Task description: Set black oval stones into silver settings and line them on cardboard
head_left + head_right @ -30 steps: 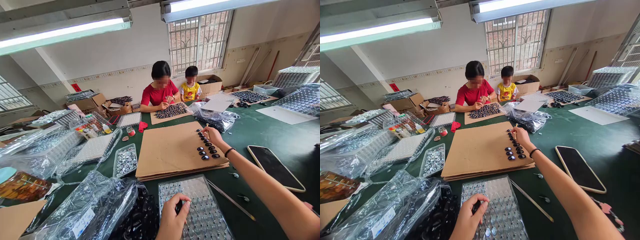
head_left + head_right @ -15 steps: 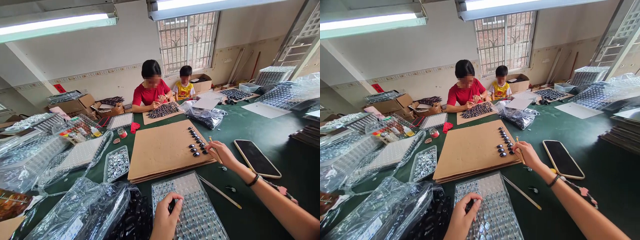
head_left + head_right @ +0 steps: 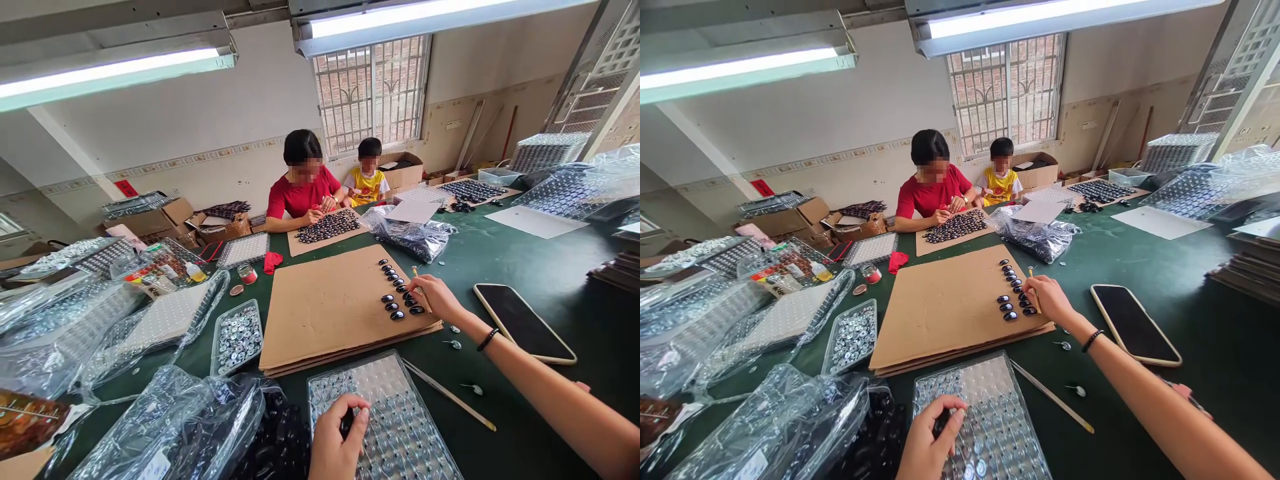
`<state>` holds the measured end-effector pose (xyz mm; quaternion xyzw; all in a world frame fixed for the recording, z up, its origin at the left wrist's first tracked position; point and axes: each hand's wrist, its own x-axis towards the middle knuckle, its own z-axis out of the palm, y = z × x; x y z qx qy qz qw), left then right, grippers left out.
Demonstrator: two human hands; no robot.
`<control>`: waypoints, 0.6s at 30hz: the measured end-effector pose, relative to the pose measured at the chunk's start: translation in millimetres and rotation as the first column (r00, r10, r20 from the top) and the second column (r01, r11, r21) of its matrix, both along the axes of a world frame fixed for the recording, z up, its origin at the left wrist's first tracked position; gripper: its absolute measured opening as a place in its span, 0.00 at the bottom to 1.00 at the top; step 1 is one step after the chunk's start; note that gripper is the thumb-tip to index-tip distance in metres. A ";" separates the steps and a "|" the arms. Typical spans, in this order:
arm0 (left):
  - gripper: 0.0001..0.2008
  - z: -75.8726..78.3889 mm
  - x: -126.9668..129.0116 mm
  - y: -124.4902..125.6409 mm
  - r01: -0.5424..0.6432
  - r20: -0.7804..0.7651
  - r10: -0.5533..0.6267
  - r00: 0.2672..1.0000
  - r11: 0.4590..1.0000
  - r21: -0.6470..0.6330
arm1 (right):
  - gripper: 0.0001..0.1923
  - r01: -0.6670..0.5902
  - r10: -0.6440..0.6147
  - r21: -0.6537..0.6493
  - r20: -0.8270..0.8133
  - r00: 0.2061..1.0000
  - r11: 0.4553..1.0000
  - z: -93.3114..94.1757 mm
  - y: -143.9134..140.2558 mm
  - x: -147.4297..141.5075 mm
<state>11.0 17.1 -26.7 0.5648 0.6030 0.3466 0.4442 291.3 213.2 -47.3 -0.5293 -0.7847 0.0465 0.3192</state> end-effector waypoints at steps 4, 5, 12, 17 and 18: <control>0.16 0.8 0.0 -0.9 0.013 -0.013 -0.013 1.000 1.000 0.007 | 0.06 0.019 -0.019 0.007 0.008 1.000 1.000 2.7 8.6 0.6; 0.15 1.1 0.2 -1.1 0.014 -0.012 -0.014 1.000 1.000 0.006 | 0.07 0.023 -0.024 0.012 0.010 1.000 1.000 4.4 12.2 -0.2; 0.16 -10.1 -0.9 2.0 -0.007 -0.016 0.007 1.000 1.000 0.014 | 0.07 0.018 -0.021 0.056 0.055 0.998 0.998 8.8 38.2 -13.7; 0.17 -17.8 -1.4 2.8 0.001 -0.001 -0.001 1.000 1.000 0.022 | 0.07 0.015 -0.021 0.063 0.089 0.996 0.998 5.1 46.9 -15.1; 0.17 -17.2 -1.1 2.2 0.003 0.008 -0.004 1.000 1.000 0.007 | 0.07 0.019 -0.024 0.061 0.092 0.995 0.998 5.4 49.6 -14.9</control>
